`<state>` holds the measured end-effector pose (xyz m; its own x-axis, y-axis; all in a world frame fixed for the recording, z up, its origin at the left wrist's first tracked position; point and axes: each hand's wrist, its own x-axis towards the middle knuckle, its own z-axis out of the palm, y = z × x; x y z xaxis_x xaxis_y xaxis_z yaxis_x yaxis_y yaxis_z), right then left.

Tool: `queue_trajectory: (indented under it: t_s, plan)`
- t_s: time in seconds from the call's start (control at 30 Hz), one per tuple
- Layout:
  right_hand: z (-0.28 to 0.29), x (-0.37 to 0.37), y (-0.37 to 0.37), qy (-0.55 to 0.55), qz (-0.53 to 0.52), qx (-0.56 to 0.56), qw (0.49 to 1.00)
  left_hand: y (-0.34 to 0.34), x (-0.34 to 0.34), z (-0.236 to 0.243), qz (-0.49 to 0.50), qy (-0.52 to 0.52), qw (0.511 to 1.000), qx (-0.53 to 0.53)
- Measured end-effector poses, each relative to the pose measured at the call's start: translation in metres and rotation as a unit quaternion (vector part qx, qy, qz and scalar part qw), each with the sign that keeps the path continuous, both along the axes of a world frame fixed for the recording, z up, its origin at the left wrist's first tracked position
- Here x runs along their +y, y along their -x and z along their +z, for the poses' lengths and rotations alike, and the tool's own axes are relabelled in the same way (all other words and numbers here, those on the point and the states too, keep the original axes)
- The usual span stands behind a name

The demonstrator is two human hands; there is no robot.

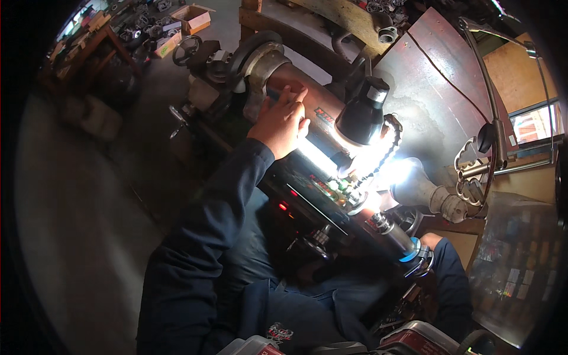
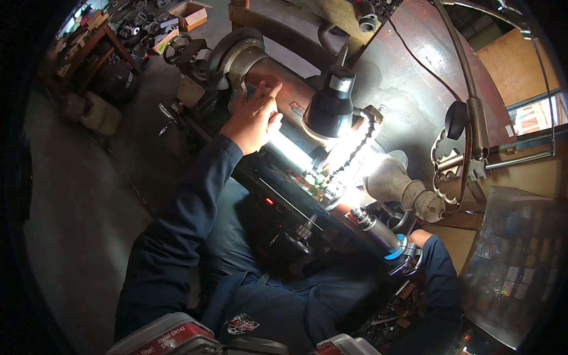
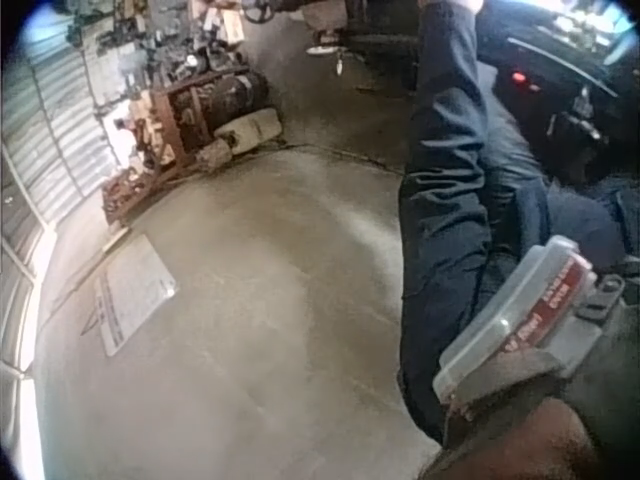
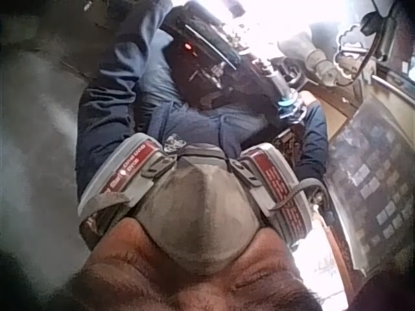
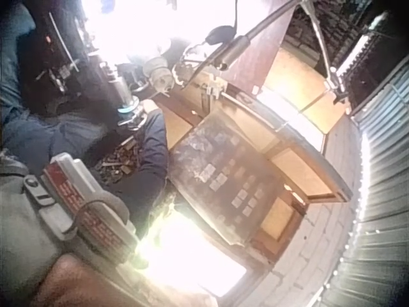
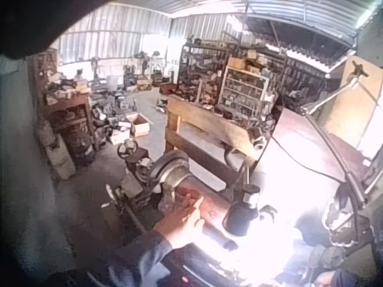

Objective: The recorder is using a lathe to grind a metal cylinder and measuring it with calipers.

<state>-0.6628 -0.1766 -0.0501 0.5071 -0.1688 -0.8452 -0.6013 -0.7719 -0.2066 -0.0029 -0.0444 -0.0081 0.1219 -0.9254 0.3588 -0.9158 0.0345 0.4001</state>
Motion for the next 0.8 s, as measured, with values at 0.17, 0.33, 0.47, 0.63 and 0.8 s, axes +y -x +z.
queue_trajectory:
  t_s: [0.17, 0.33, 0.47, 0.63, 0.8]
  plan:
    - [-0.004, 0.008, 0.010, 0.007, -0.229, -0.027, 0.973, -0.002, 0.000, -0.004, 0.003, 0.010, 1.000, -0.009]
    - [0.032, 0.032, -0.038, 0.026, -0.327, -0.005, 0.945, -0.004, 0.004, -0.005, 0.013, 0.002, 1.000, 0.003]
    - [0.048, 0.042, -0.038, 0.105, -0.173, -0.081, 0.976, -0.001, 0.002, -0.003, 0.005, 0.018, 1.000, -0.007]
    - [0.048, 0.050, -0.031, 0.132, -0.160, -0.167, 0.964, -0.001, 0.002, -0.004, 0.006, 0.024, 1.000, -0.010]
    - [0.043, 0.068, -0.024, 0.187, -0.193, -0.261, 0.927, -0.001, 0.001, -0.008, 0.000, 0.030, 0.999, -0.009]
